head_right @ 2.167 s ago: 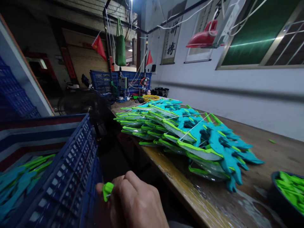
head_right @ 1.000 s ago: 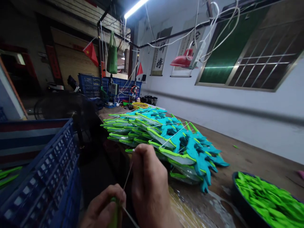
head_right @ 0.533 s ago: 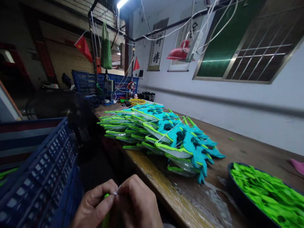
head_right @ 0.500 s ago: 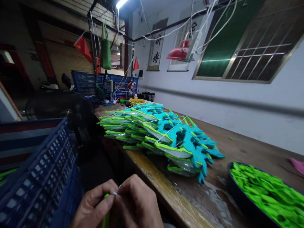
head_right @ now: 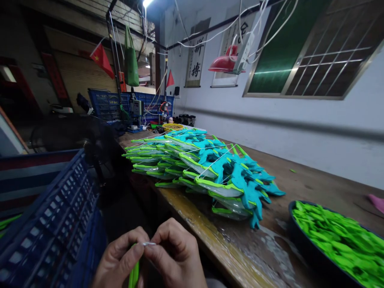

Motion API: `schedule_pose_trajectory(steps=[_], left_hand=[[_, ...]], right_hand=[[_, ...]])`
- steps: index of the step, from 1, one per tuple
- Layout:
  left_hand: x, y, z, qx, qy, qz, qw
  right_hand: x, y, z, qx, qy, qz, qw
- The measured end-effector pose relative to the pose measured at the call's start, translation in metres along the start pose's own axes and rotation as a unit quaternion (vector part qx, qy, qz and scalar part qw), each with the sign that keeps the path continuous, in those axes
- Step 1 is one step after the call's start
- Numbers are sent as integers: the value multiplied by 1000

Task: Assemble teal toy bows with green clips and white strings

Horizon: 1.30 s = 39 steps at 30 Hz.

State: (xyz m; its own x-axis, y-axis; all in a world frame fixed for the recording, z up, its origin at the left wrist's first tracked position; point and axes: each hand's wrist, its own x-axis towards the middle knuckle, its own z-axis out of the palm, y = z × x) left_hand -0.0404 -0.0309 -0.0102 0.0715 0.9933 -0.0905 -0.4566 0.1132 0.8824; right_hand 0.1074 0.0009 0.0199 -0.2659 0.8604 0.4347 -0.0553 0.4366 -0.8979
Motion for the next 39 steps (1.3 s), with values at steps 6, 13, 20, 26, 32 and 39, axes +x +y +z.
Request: schedule_pose_trajectory(steps=[6, 13, 20, 26, 32, 39], left_hand=[[5, -5, -3, 33, 61, 72, 995], [1, -2, 1, 54, 94, 96, 989], [-2, 3, -5, 98, 32, 137, 985], [-3, 1, -6, 147, 72, 147, 976], [-1, -6, -8, 161, 88, 103, 978], [-5, -1, -15, 81, -15, 21, 996]], right_hand=[[-12, 17, 4, -110, -27, -138, 984], [-23, 10, 21, 37, 79, 111, 990], [-14, -2, 19, 185, 86, 252, 946], [-20, 4, 18, 128, 65, 214, 966], [-27, 9, 20, -154, 51, -80, 983], [-13, -8, 6, -256, -82, -193, 944]])
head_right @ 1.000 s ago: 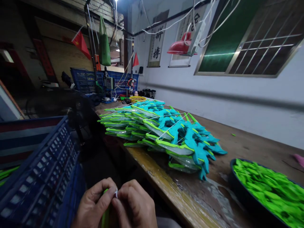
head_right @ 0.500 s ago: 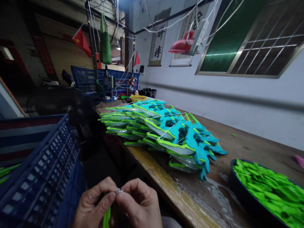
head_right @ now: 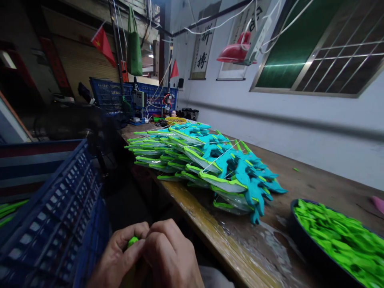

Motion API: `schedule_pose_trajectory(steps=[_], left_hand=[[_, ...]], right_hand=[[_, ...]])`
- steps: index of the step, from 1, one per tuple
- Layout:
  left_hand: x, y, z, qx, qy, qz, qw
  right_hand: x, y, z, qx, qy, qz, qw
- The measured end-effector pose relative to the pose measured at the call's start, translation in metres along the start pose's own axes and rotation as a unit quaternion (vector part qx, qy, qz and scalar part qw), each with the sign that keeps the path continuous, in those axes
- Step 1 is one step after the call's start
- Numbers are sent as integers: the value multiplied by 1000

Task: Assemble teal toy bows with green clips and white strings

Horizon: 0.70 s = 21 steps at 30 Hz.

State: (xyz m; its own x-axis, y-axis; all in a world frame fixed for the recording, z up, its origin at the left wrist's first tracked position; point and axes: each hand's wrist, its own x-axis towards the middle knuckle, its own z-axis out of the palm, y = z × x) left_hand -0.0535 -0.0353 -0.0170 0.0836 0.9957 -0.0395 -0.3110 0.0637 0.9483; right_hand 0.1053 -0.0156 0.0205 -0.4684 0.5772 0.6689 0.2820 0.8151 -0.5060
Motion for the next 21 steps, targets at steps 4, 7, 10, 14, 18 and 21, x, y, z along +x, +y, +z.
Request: schedule_pose_trajectory(steps=[4, 7, 10, 14, 18, 21], left_hand=[[1, 0, 0, 72, 20, 43, 996], [2, -1, 1, 99, 34, 27, 994], [2, -1, 2, 61, 7, 0, 998], [2, -2, 4, -89, -33, -37, 995], [1, -5, 6, -189, -21, -65, 980], [2, -5, 4, -185, -15, -81, 979]], right_hand=[[-5, 3, -3, 10, 8, 76, 997], [-11, 7, 2, 80, -1, 171, 982], [-14, 9, 8, 66, 31, 175, 982], [-11, 3, 17, 8, 90, 95, 991], [-10, -3, 24, -29, 116, 48, 992], [-12, -1, 25, -47, 107, 42, 992]])
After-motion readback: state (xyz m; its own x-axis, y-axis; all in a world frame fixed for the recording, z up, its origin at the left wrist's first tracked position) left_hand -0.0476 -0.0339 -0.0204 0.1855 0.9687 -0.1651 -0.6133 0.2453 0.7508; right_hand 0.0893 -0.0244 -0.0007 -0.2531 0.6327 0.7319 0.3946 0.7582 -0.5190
